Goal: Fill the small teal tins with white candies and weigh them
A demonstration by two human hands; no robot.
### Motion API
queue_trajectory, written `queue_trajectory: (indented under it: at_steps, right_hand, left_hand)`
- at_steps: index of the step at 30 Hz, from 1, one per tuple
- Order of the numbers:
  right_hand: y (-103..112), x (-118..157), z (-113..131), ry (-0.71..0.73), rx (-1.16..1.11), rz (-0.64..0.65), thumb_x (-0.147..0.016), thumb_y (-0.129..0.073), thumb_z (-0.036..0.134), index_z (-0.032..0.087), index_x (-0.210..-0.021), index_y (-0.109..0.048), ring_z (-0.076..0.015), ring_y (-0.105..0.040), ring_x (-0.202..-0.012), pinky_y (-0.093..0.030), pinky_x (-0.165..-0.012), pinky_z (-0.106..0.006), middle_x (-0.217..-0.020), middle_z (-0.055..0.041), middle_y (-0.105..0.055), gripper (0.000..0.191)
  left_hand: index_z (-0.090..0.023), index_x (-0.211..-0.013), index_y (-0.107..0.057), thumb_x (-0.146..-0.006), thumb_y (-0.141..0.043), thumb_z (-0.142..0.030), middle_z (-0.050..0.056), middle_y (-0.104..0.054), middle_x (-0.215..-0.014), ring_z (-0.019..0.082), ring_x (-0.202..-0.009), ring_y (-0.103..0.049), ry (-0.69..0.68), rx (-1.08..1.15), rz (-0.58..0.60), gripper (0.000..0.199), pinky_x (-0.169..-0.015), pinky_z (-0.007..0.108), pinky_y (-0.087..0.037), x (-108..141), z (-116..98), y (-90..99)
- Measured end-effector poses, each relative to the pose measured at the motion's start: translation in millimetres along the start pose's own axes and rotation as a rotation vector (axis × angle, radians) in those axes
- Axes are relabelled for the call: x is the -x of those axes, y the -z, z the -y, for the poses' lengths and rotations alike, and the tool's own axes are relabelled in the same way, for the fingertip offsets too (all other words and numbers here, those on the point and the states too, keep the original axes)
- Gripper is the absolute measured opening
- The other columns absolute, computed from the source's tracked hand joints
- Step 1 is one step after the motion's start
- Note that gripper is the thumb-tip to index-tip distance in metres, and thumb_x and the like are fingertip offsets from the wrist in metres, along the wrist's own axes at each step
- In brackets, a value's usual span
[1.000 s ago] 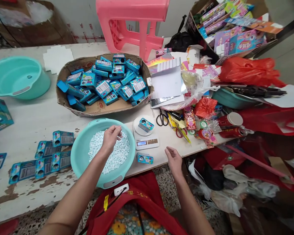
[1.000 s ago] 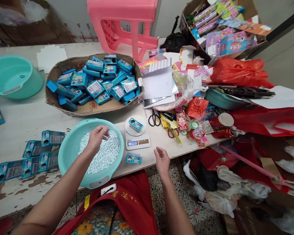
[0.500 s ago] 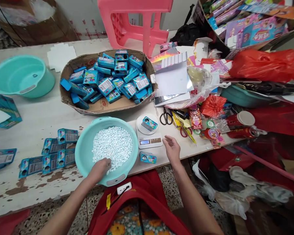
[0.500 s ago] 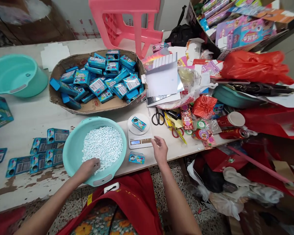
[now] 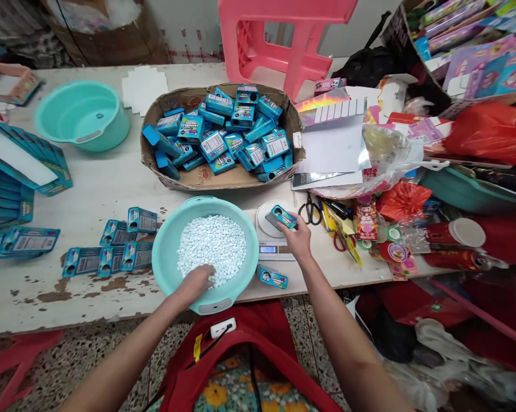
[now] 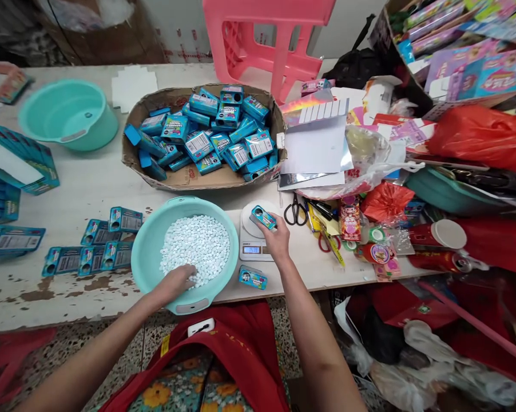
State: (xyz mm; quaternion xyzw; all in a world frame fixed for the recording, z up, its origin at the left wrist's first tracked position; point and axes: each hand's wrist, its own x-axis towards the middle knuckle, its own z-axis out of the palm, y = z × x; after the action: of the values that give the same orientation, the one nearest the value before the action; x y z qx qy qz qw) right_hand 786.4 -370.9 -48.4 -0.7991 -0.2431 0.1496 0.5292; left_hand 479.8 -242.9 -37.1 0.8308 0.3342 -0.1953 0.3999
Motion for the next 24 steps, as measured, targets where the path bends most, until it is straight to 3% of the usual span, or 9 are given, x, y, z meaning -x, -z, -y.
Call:
queue_trajectory:
  at_steps: [3,6,8,10,13,17,20,24]
  right_hand:
    - [6.4,7.7,15.8,0.018,0.019,-0.056,-0.069,-0.07,0.041,0.019,-0.105,-0.062,-0.0207,-0.06,-0.089,-0.049,-0.082,-0.036,-0.1,-0.0056,-0.065,0.043]
    - [13.3,23.3,50.2,0.087,0.032,-0.062,-0.072,-0.07,0.041,0.02,-0.107,-0.061,-0.0212,-0.06,-0.09,-0.049,-0.083,-0.037,-0.1,-0.0059,-0.064,0.041]
    - [12.5,38.1,75.8,0.145,0.036,0.006,-0.075,-0.068,0.04,0.023,-0.109,-0.06,-0.0222,-0.06,-0.094,-0.049,-0.086,-0.039,-0.102,-0.0064,-0.064,0.038]
    - [4.7,54.0,95.1,0.202,0.042,0.135,-0.077,-0.068,0.038,0.025,-0.11,-0.06,-0.0231,-0.06,-0.097,-0.049,-0.087,-0.04,-0.103,-0.0064,-0.064,0.036]
    - [-18.0,74.0,105.3,0.266,0.052,0.325,-0.078,-0.068,0.035,0.027,-0.111,-0.06,-0.0237,-0.06,-0.097,-0.05,-0.086,-0.04,-0.103,-0.0056,-0.064,0.035]
    - [-48.3,88.5,100.7,0.318,0.1,0.453,-0.078,-0.068,0.032,0.027,-0.111,-0.059,-0.0247,-0.06,-0.099,-0.048,-0.086,-0.04,-0.103,-0.0056,-0.065,0.035]
    - [-58.1,91.0,99.8,0.336,0.113,0.488,-0.078,-0.068,0.03,0.026,-0.112,-0.059,-0.0249,-0.059,-0.099,-0.048,-0.085,-0.039,-0.103,-0.0056,-0.065,0.035]
    - [-61.7,89.3,104.0,0.342,0.099,0.483,-0.079,-0.067,0.03,0.026,-0.112,-0.058,-0.0244,-0.059,-0.099,-0.048,-0.085,-0.038,-0.102,-0.0059,-0.064,0.035]
  left_hand:
    - [-0.018,-0.077,-0.06,-0.071,-0.051,-0.023,0.007,-0.063,-0.083,0.022,-0.081,-0.057,0.01,0.054,0.056,0.012,-0.074,0.03,-0.041,1.8,1.3,0.4]
    - [-0.017,-0.077,-0.059,-0.072,-0.056,-0.036,0.004,-0.06,-0.071,0.017,-0.065,-0.054,0.12,0.5,0.049,0.02,-0.063,0.028,-0.042,4.4,4.5,17.6]
    - [-0.016,-0.081,-0.058,-0.071,-0.06,-0.041,0.001,-0.057,-0.067,0.013,-0.058,-0.05,0.166,0.795,0.013,0.027,-0.059,0.026,-0.041,7.7,0.1,35.5]
    - [-0.016,-0.083,-0.058,-0.071,-0.063,-0.04,0.0,-0.056,-0.066,0.011,-0.056,-0.048,0.141,0.934,-0.044,0.028,-0.057,0.025,-0.04,12.4,-13.7,55.9]
    - [-0.016,-0.081,-0.059,-0.075,-0.062,-0.038,0.002,-0.057,-0.072,0.012,-0.064,-0.051,-0.021,0.843,-0.159,0.023,-0.059,0.025,-0.042,19.6,-47.2,84.4]
    - [-0.018,-0.084,-0.061,-0.083,-0.052,-0.026,0.005,-0.06,-0.086,0.017,-0.084,-0.054,-0.298,0.356,-0.298,0.012,-0.076,0.031,-0.044,21.8,-83.7,102.8]
    - [-0.019,-0.091,-0.061,-0.085,-0.047,-0.017,0.006,-0.061,-0.095,0.019,-0.095,-0.054,-0.423,0.13,-0.309,0.016,-0.086,0.035,-0.043,21.6,-87.7,103.6]
    - [-0.021,-0.103,-0.058,-0.085,-0.044,-0.014,0.006,-0.061,-0.106,0.019,-0.104,-0.054,-0.477,0.182,-0.356,0.023,-0.092,0.034,-0.043,26.9,-73.7,105.2]
